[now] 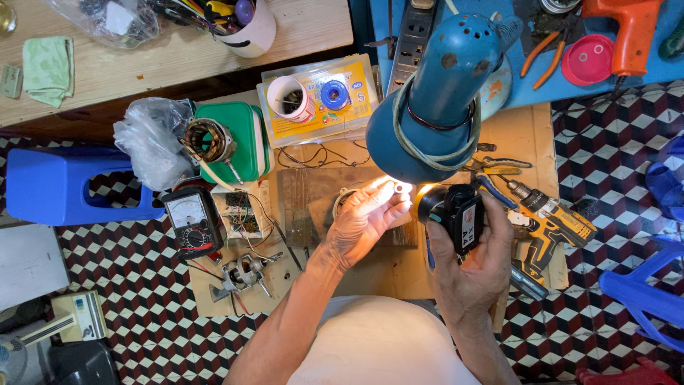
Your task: The person handles a small cylindrical metal part and a disassembled motor housing on a cluttered workbench. They use a screwdriver to adjust internal components of the motor while holding the housing steady. The person repeatedly inserts and removes the screwdriver to manipulate parts inside the motor.
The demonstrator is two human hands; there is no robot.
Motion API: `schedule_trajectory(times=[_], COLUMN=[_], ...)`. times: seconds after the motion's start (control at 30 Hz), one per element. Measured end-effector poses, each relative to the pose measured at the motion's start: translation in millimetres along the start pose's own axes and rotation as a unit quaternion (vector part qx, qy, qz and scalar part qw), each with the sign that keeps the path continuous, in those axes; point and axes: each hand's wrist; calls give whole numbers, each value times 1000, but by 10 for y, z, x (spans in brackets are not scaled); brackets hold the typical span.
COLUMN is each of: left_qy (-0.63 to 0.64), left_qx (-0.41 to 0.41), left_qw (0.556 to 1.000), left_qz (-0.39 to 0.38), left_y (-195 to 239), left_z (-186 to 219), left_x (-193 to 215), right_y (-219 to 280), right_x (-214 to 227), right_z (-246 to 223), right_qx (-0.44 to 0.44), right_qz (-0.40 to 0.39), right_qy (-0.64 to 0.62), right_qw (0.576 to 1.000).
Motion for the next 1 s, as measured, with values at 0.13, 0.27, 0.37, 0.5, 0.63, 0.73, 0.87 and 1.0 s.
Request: schedule_trajectory(times=[0.13,0.27,0.37,0.5,0.63,0.73,0.87,1.0], left_qy=[-2,7,5,8,15,18,27,23], left_qx=[-1,-4,-9,-15,-14,-16,-17,-17], left_qw=[1000,1000,1000,1000,1000,1000,999,999], left_qz=[3,3,2,5,14,20,25,18], left_y=[-12,-19,-15,-13,-14,-21,-14,-2], left_z=[-3,-1,3,4,4,2,7,17], left_x=[9,24,33,36,41,46,51,40], right_y=[-9,-22,-30,-26,-20,-21,-32,-55], right_x=[-5,-15,-18,-9,-2,6,17,32], right_z=[-9,6,34,77,118,129,130,156], right_qx=[-4,-18,-19,-20,-5,-6,-22,-68], right_qz=[0,1,2,-1,-5,-3,-4,-4], right_qy=[-5,-6,-1,11,38,46,39,33], right_qw=[1000,1000,1000,1000,999,999,999,997])
Point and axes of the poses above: each hand's wrist, its own y-axis away from the middle knuckle, its own x-axis out of the back of the hand, z = x × y, and after that the axes turned 11 degrees about y, right-handed
